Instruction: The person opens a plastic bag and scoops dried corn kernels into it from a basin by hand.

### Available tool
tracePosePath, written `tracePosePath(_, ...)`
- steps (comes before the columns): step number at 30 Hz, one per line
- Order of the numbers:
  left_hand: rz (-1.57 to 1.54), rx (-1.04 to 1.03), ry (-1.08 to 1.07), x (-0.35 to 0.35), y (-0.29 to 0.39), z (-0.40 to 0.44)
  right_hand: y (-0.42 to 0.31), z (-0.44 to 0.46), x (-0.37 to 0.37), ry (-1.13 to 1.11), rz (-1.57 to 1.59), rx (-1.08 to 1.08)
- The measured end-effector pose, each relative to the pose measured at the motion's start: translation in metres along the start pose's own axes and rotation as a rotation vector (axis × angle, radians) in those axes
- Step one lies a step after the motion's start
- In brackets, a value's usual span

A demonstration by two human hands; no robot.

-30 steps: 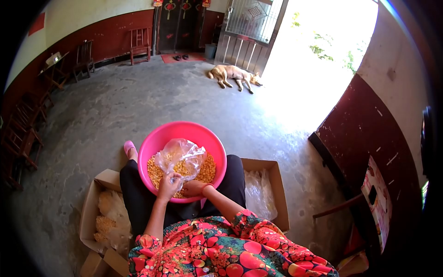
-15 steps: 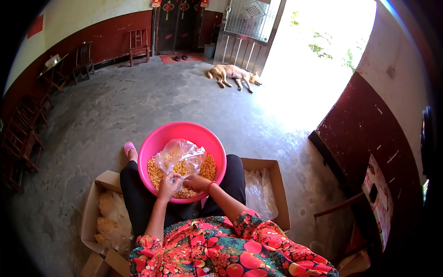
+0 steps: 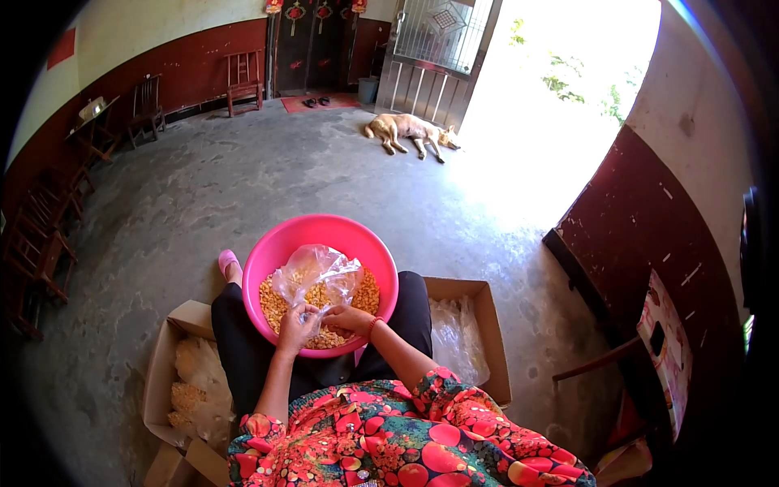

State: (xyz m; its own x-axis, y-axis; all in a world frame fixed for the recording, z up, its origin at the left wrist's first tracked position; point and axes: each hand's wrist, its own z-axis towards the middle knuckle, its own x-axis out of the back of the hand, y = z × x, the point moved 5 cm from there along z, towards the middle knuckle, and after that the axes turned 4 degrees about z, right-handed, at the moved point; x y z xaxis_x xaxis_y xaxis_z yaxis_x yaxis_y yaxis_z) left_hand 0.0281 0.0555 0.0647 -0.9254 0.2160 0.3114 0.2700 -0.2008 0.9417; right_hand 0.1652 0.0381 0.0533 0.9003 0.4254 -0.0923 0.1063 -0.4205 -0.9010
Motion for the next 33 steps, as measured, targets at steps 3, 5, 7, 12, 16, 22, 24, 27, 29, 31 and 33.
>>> tracePosePath(3, -0.025, 0.002, -0.003, 0.0, 0.003, 0.0, 0.0, 0.001, -0.001, -0.025, 0.033, -0.002)
tracePosePath(5, -0.007, 0.0, -0.005, 0.0, 0.0, 0.0, 0.0, -0.001, -0.001, -0.009, 0.03, -0.074)
tracePosePath(7, -0.015, 0.011, -0.006, -0.001, 0.005, -0.001, 0.0, -0.002, -0.002, 0.003, 0.058, -0.089)
tracePosePath(12, -0.049, -0.023, 0.006, -0.001, 0.007, -0.001, -0.004, -0.006, -0.004, 0.04, 0.055, -0.087)
tracePosePath(16, 0.032, -0.128, 0.038, -0.001, 0.007, 0.001, -0.01, -0.009, -0.006, 0.007, 0.072, -0.057)
tracePosePath(22, 0.01, -0.043, 0.033, 0.001, 0.015, -0.003, -0.015, -0.019, -0.009, -0.043, 0.259, -0.097)
tracePosePath(24, 0.027, -0.073, 0.047, 0.002, 0.018, -0.004, -0.016, -0.02, -0.007, -0.059, 0.447, -0.048)
tracePosePath(27, 0.104, -0.119, 0.086, 0.003, 0.018, -0.003, -0.014, -0.019, 0.001, 0.071, 0.57, -0.038)
tracePosePath(29, 0.101, -0.103, 0.089, 0.003, 0.017, -0.004, -0.008, -0.009, 0.008, 0.054, 0.64, -0.041)
tracePosePath(31, 0.101, -0.097, 0.08, 0.003, 0.016, -0.003, -0.013, -0.003, 0.023, 0.289, 0.634, 0.065)
tracePosePath(33, 0.101, -0.09, 0.079, 0.003, 0.015, -0.003, -0.017, 0.002, 0.023, 0.232, 0.685, 0.099)
